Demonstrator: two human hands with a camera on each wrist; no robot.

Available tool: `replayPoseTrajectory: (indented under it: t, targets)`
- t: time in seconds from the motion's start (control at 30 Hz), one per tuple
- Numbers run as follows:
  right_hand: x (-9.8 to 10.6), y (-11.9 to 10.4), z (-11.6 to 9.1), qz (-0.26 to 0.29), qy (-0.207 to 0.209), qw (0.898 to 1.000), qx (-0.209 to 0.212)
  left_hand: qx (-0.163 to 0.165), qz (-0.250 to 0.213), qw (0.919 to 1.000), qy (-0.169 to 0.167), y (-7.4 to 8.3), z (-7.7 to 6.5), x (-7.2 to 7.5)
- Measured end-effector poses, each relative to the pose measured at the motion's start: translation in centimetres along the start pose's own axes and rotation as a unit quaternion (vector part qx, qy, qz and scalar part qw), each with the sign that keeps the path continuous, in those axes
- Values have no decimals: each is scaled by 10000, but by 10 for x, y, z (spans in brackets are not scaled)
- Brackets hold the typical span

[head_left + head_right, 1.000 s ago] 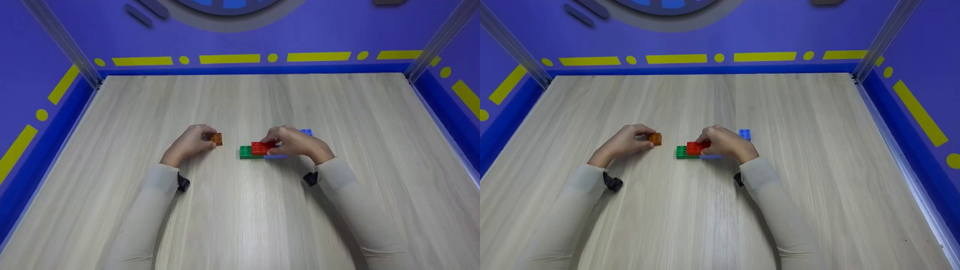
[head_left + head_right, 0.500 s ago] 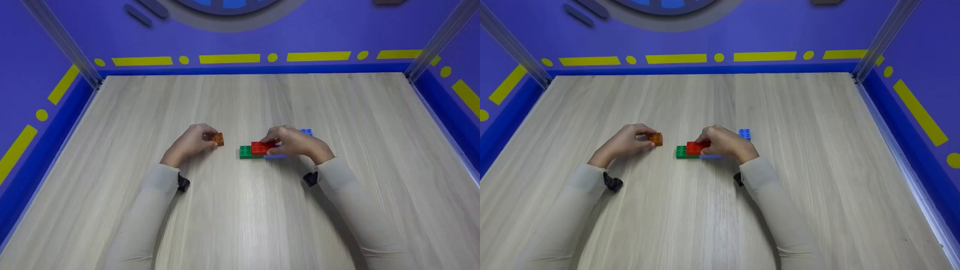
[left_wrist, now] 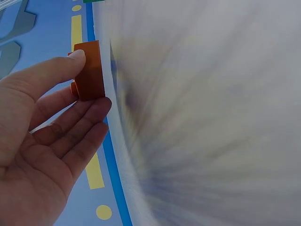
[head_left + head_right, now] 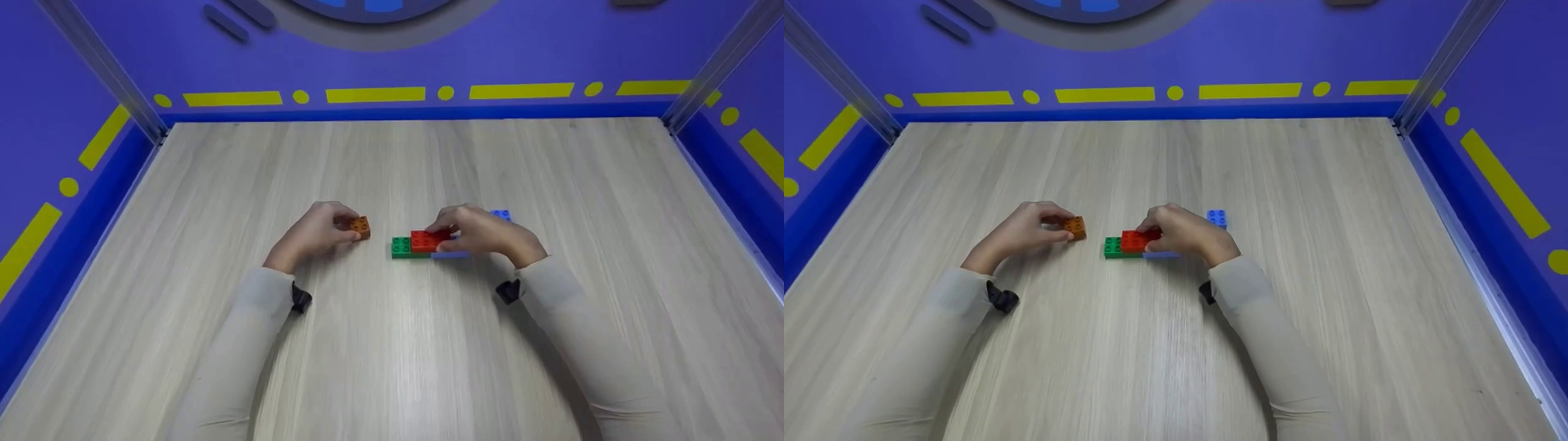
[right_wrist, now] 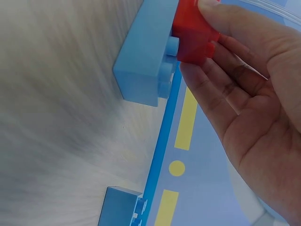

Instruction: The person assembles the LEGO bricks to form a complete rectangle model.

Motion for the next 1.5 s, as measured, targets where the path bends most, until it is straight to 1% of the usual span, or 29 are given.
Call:
replayPoseTrajectory:
  t: [0.13,0.37,0.73,0.9,0.97,1.27,1.5]
  targets:
    - [-1,2,1,-2,-50,9999,-89,-83,-22,10000,1,4,1,-1]
    - [2,0,-1,126,-59,9999,-8,-329,-65,9994,-19,14,3,-1]
    - [0,2,0,54,-79,9999,-138,-488,-61,9988,22,27,5,-3]
    - [-1,3,1,33,-53,9999,-107,-445,-159,9989,-24,32,4,-5]
    - [-1,2,1,24,-34,10000,-71,-478,-181,9987,-45,34,4,-6]
    - [0,-1,1,98,-6,9999,139,-824,-179,9963,-154,46,5,-12]
    - [0,-1,1,135,4,9997,183,-968,-183,9949,-197,54,7,-16]
Point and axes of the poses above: each hand's wrist, its own z-axis towards the middle knuckle, its own x-axis out of the back of the hand, y = z × x, the point moved 8 cm from there along z, towards the middle knuckle, and after that the axes turned 6 degrees about -x, right-handed, at the moved point
